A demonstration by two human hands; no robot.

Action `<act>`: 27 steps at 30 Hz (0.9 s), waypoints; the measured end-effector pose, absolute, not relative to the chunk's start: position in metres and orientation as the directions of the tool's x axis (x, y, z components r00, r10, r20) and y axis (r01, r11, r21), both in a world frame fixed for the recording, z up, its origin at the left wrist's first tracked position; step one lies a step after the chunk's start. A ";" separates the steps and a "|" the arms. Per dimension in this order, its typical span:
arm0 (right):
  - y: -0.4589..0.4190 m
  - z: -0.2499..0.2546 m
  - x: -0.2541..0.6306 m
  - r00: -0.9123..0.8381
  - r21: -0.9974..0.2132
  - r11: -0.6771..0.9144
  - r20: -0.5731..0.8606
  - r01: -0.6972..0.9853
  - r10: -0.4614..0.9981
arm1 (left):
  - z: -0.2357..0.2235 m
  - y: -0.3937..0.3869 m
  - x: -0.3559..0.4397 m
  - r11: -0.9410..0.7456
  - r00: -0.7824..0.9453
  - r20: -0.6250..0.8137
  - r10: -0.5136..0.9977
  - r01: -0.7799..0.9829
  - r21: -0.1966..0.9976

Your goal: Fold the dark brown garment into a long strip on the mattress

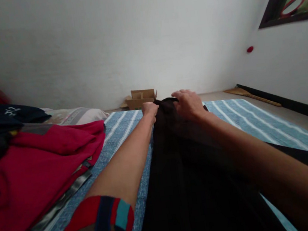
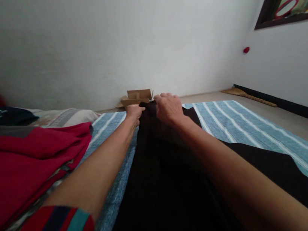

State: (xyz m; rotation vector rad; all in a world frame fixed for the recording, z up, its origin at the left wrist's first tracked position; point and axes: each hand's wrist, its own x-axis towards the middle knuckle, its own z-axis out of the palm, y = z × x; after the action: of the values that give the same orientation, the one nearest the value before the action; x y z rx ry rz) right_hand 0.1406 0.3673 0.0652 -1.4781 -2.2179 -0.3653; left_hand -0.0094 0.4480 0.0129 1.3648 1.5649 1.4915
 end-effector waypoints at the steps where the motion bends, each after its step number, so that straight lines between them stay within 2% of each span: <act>1: 0.360 0.053 0.134 -0.370 -0.036 0.431 0.452 0.902 0.812 | 0.001 0.451 -0.013 -0.096 -0.354 0.194 0.915 0.275 0.957; 3: 0.345 0.029 0.123 -0.503 -0.051 0.552 0.350 0.832 0.790 | -0.020 0.453 -0.018 -0.008 -0.428 0.133 0.894 0.282 0.959; 5: 0.334 0.008 0.116 -0.566 -0.078 0.603 0.266 0.794 0.780 | -0.032 0.455 -0.020 0.046 -0.480 0.095 0.872 0.274 0.961; 8: 0.328 -0.011 0.114 -0.506 -0.124 0.530 0.184 0.839 0.843 | -0.035 0.461 -0.019 0.068 -0.512 0.076 0.856 0.256 0.964; 12: 0.327 -0.014 0.120 -0.399 -0.168 0.434 0.206 0.885 0.893 | -0.028 0.472 -0.021 0.070 -0.520 0.043 0.853 0.195 0.978; 19: 0.317 0.003 0.124 -0.448 -0.151 0.491 0.249 0.858 0.859 | -0.035 0.474 -0.022 0.163 -0.585 -0.105 0.804 0.046 0.986; 21: 0.321 0.007 0.135 -0.372 -0.163 0.413 0.230 0.896 0.899 | -0.035 0.474 -0.021 0.174 -0.584 -0.129 0.801 0.020 0.985; 25: 0.337 0.006 0.176 -0.026 -0.206 0.045 0.096 0.978 0.995 | -0.033 0.473 -0.022 0.176 -0.565 -0.156 0.810 -0.019 0.984; 27: 0.344 0.003 0.197 0.065 -0.225 -0.056 0.031 0.973 0.997 | -0.031 0.472 -0.022 0.170 -0.561 -0.154 0.813 -0.025 0.985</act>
State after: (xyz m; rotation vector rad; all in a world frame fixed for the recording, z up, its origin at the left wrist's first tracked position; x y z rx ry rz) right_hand 0.1972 0.3440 0.0029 -2.1480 -2.0196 0.1972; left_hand -0.0221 0.4725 -0.0311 0.7544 1.7277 1.4753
